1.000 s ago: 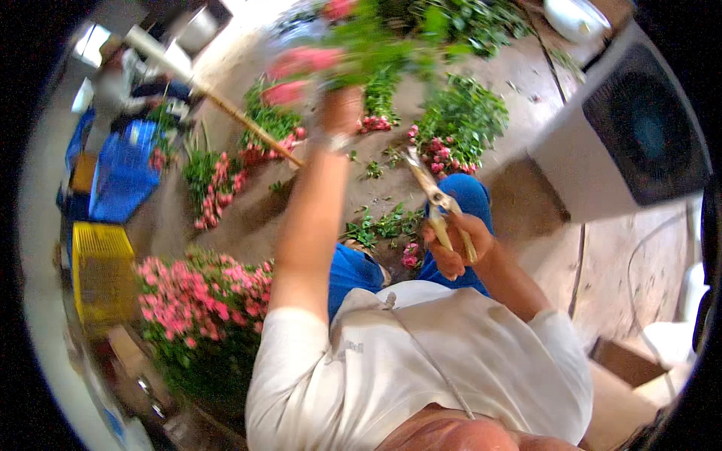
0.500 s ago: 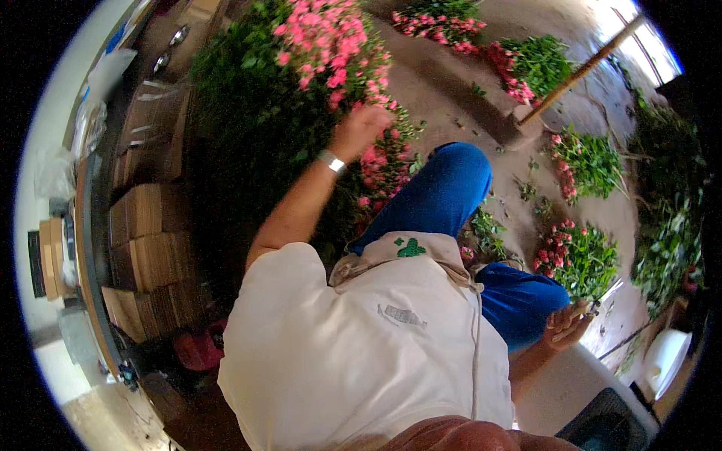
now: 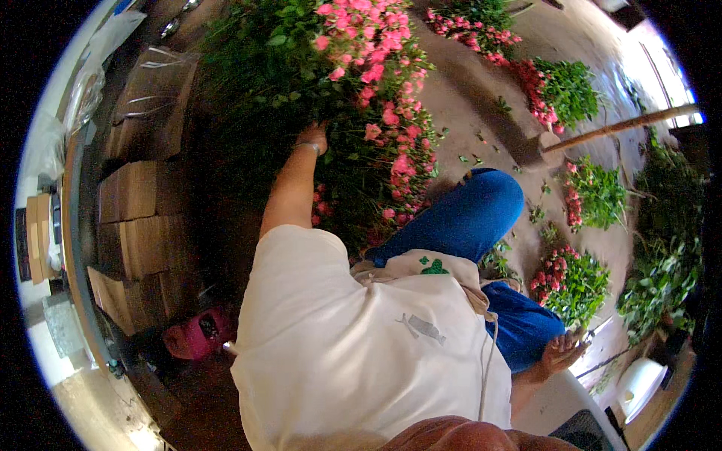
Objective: The person sits on the floor and uses pruning shears to trim leaves and side stems from pink rose stems. They handle the stems one at a time, cutting away foliage and placing the trimmed stems into a pile on the floor.
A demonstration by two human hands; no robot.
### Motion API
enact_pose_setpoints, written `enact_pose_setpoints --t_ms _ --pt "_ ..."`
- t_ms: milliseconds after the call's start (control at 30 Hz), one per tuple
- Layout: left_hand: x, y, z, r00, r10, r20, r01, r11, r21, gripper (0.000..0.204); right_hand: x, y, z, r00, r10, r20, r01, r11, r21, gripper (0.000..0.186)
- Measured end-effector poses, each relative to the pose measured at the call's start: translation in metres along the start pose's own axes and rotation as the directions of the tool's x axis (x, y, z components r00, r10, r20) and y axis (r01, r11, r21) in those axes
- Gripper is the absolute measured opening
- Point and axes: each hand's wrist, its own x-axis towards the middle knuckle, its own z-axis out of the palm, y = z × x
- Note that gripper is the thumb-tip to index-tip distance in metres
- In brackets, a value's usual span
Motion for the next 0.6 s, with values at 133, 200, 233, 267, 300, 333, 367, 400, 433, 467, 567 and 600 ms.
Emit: enact_pose_setpoints --t_ms 133,200,233,267,300,333,367,400,433,467,567,600 --pt "-0.011 0.006 -0.028 0.993 0.038 0.116 -0.051 0.992 0.114 0.066 0.003 0.003 0.009 0.998 -0.016 -0.062 0.019 0.999 0.043 0.049" --pt "-0.022 -0.014 -0.035 0.992 0.024 0.125 -0.028 0.999 0.026 0.063 0.015 0.003 0.012 0.992 -0.014 -0.123 0.018 0.999 0.033 0.049" --pt "-0.027 -0.011 -0.053 0.99 0.05 0.129 -0.049 0.999 -0.006 0.061 0.013 0.002 0.014 0.992 -0.006 -0.124 0.007 1.0 0.007 0.049" --pt "-0.038 -0.018 -0.068 0.991 0.13 0.044 -0.13 0.991 0.012 0.059 0.015 0.002 0.013 0.992 0.006 -0.123 -0.008 1.0 -0.018 0.049" --pt "-0.025 -0.041 -0.061 0.988 0.142 -0.065 -0.142 0.99 0.007 0.064 0.017 0.0 0.01 0.993 0.028 -0.111 -0.032 0.999 -0.034 0.048" --pt "-0.05 -0.027 -0.096 0.96 0.186 -0.209 -0.186 0.982 0.017 0.06 0.006 -0.001 0.005 0.988 -0.014 -0.156 0.002 0.997 -0.073 0.049" --pt "-0.082 -0.019 -0.139 0.95 0.199 -0.241 -0.204 0.979 0.003 0.055 0.001 0.0 0.002 0.989 -0.027 -0.143 0.02 0.998 -0.054 0.049" --pt "-0.108 -0.025 -0.164 0.894 0.257 -0.367 -0.265 0.964 0.029 0.049 0.001 0.001 0.0 0.992 -0.029 -0.12 0.025 0.999 -0.033 0.049" --pt "-0.12 -0.034 -0.183 0.868 0.303 -0.395 -0.279 0.953 0.117 0.046 0.004 0.0 0.001 0.995 -0.025 -0.092 0.024 1.0 -0.016 0.05" --pt "-0.147 -0.031 -0.209 0.835 0.347 -0.426 -0.302 0.938 0.173 0.043 0.009 0.001 0.004 0.995 -0.026 -0.101 0.025 1.0 -0.012 0.05" --pt "-0.208 -0.018 -0.274 0.687 0.44 -0.579 -0.286 0.896 0.34 0.038 0.01 0.001 0.007 1.0 -0.017 -0.026 0.016 0.999 -0.043 0.045" --pt "-0.229 -0.007 -0.296 0.656 0.438 -0.614 -0.28 0.897 0.341 0.038 0.007 0.001 0.002 0.999 -0.022 -0.025 0.021 0.999 -0.034 0.046"
